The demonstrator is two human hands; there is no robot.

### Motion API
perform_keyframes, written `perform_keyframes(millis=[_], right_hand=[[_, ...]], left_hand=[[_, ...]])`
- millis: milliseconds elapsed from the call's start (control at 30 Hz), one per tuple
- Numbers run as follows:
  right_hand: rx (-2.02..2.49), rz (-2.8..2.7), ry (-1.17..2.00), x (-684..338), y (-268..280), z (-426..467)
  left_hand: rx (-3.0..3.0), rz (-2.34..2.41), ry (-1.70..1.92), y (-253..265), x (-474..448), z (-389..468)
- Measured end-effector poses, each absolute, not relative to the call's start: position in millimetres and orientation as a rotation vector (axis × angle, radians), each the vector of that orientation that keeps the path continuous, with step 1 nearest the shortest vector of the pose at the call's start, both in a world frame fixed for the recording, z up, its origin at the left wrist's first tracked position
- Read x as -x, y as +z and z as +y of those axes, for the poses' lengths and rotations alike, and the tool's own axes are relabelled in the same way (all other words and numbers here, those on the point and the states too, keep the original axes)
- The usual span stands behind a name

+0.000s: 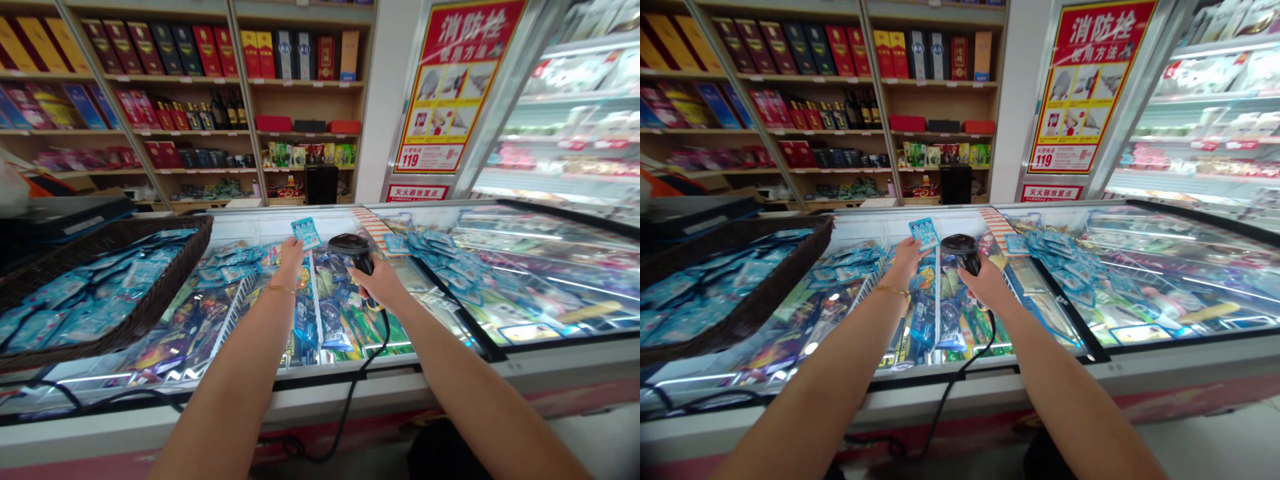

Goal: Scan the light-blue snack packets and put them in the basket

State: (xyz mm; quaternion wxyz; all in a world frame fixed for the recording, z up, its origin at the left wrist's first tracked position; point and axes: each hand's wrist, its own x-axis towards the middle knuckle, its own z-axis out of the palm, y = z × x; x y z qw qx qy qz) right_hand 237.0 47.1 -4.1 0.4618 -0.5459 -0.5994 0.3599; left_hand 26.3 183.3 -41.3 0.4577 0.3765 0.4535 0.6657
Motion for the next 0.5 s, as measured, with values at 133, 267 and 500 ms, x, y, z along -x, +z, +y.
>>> perform_keyframes(millis=[133, 267, 500], right_hand=[[1.253, -1.312, 1.058, -247, 8, 52], [1.161, -1.089, 1.121, -289, 34, 54], [1.197, -0.879, 0.955, -392, 55, 38]], left_hand=[[-0.799, 1.170, 1.607, -30, -40, 181], [-0.818, 1.141, 1.515, -17, -80, 188], [-0.980, 1.017, 1.375, -18, -193, 208]])
